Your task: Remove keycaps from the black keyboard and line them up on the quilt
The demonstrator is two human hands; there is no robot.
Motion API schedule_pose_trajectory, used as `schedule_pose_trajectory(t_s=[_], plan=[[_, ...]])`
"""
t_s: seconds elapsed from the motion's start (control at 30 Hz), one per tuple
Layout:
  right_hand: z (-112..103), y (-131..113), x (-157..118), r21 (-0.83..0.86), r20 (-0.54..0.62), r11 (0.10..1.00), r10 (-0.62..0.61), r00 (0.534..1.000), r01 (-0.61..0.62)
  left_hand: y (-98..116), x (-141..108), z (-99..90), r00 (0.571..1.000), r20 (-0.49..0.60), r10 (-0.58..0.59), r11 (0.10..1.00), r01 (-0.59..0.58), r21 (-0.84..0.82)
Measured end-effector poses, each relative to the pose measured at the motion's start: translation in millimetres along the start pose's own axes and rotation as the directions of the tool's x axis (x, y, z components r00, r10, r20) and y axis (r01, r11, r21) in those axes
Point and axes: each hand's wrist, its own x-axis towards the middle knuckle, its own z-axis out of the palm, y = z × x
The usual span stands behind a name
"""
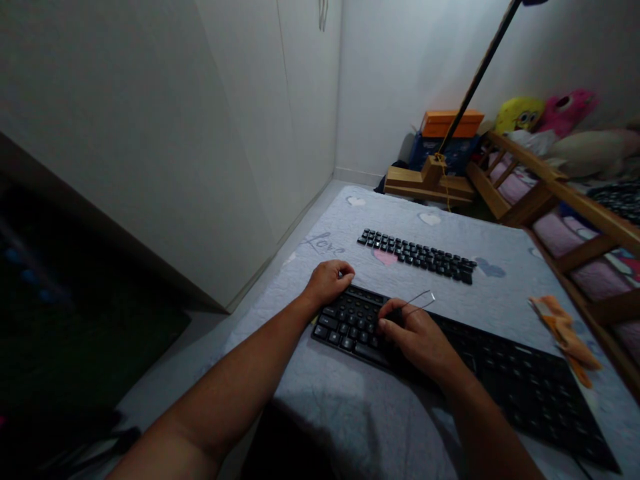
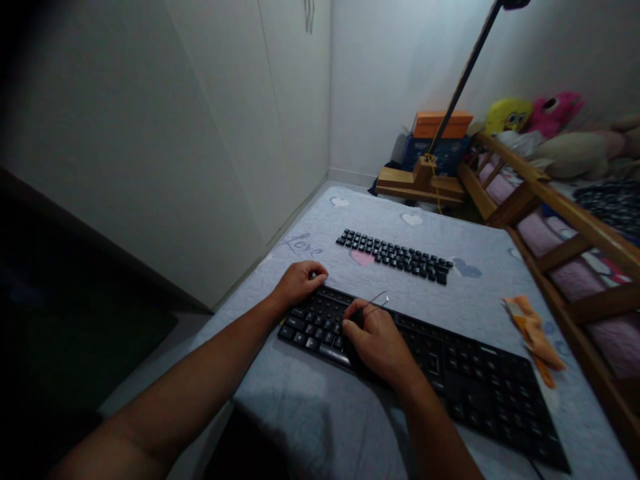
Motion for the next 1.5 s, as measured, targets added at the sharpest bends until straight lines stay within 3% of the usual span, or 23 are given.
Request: schedule_pose_trajectory(t_s=[0.2, 0.6, 0.87, 1.1, 1.3, 1.5], plan=[[2.7, -10.9, -5.3, -0.183, -0.027, 0.978, -0.105, 0.994, 0.099, 0.5, -0.3, -0.9, 1.0, 0.005, -0.002, 1.0, 0.002, 0.001], [15.5, -13.9, -13.7, -0.381, 0.0, 0.91, -0.178, 0.984, 0.164, 0.2, 0.1, -0.3, 1.0, -0.001, -0.011, 1.0, 0.011, 0.021], [23.2, 0.3, -15.4, -0.426, -0.014, 0.849, -0.35, 0.937, 0.311, 1.0, -0.1, -0.8, 1.0, 0.004, -0.016, 1.0, 0.016, 0.019], [23.7, 8.3, -13.5, -0.369, -0.057, 0.858, -0.404, 0.913, 0.357, 0.1, 0.4, -0.5, 1.0, 0.002, -0.013, 1.0, 0.013, 0.009], [24.6, 11.3, -12.0, -0.317, -0.105, 0.885, -0.389, 0.915, 0.34, 0.8, 0.1, -1.2, 1.0, 0.011, -0.01, 1.0, 0.01, 0.005], [21.5, 8.6, -10.2, -0.25, -0.135, 0.949, -0.23, 0.964, 0.191, 1.3, 0.0, -1.5, 1.0, 0.01, -0.011, 1.0, 0.011, 0.015]])
